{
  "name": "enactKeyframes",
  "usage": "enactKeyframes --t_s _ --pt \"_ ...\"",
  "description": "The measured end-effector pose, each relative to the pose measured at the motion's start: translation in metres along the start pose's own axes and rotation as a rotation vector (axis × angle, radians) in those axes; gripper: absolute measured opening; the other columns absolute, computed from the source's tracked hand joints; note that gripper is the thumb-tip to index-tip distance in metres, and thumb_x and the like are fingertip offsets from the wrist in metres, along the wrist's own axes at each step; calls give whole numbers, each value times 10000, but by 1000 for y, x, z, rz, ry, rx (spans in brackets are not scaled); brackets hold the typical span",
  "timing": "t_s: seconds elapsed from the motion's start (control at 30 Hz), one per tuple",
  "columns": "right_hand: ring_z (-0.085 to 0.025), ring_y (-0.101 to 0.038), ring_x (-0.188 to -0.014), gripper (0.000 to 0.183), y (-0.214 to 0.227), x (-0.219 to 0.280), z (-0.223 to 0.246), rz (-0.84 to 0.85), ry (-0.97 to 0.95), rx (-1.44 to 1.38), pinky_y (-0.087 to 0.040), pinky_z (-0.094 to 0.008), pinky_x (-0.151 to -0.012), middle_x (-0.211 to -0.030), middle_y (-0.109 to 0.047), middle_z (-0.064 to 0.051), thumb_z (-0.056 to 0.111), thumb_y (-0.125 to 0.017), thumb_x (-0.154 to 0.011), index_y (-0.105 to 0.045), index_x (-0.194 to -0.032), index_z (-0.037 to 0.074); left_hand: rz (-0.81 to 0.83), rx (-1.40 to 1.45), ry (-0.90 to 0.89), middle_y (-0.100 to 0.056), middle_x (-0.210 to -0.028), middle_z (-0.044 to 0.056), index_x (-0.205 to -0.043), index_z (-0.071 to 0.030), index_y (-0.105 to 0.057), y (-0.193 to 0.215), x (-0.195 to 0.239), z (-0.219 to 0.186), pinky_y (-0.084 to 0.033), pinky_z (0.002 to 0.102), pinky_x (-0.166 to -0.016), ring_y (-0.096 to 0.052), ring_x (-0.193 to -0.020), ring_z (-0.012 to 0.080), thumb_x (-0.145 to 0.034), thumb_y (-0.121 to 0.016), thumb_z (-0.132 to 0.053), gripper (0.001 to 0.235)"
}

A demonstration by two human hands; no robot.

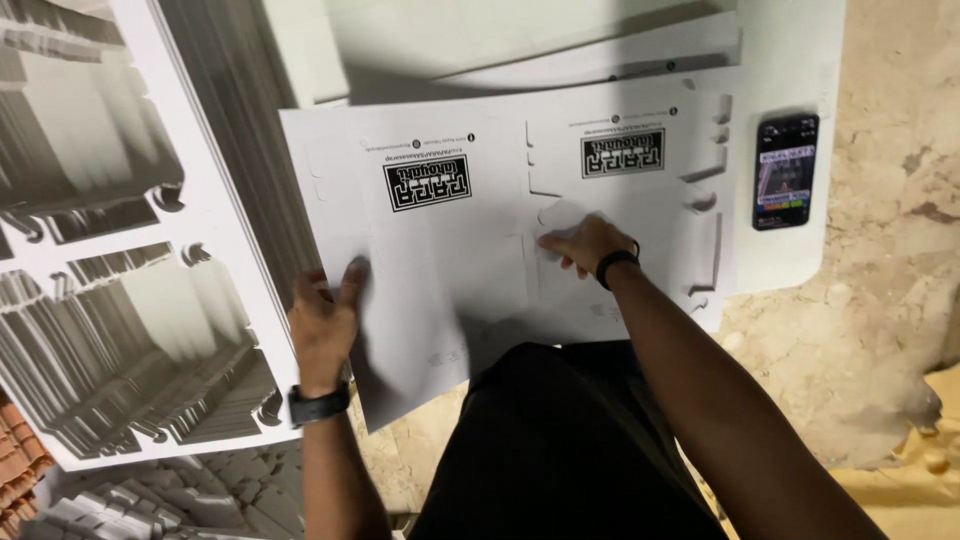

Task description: Manually removing waste material from pre-cut cardboard sheets to extract the final shapes.

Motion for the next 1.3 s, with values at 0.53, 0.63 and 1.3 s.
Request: enactKeyframes --t_s 0.53,0.63,1.3 --pt "-131 -628 -535 440 19 41 18 3 -81 -26 -492 -296 -660 -673 -727 24 537 -712 -742 -681 -679 103 108 -196 -650 -468 -468 82 -622 -98 -476 31 96 -124 -348 455 -390 -499 -370 308 -1018 -568 -439 531" --pt "-142 -649 -559 496 13 26 16 10 -58 9 -492 -308 -637 -674 -734 2 595 -721 -772 -706 -712 103 216 -81 -313 -440 -444 37 -561 -101 -446 30 46 -86 -298 401 -407 -427 -378 218 -1022 -612 -462 609" --pt "-192 -623 -518 369 -25 -58 -16 62 61 196 -449 -367 -513 -550 -691 -33 253 -634 -972 -782 -663 114 -46 -51 -906 -429 -501 65 -548 -102 -484 64 223 -112 -271 370 -343 -387 -355 210 -893 -684 -238 421"
Point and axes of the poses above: each hand's wrist, its own x-axis away from the middle knuckle, its own y-axis out of the back of the hand, z = x × y, the point moved 8 cm from there along -x, towards the middle knuckle
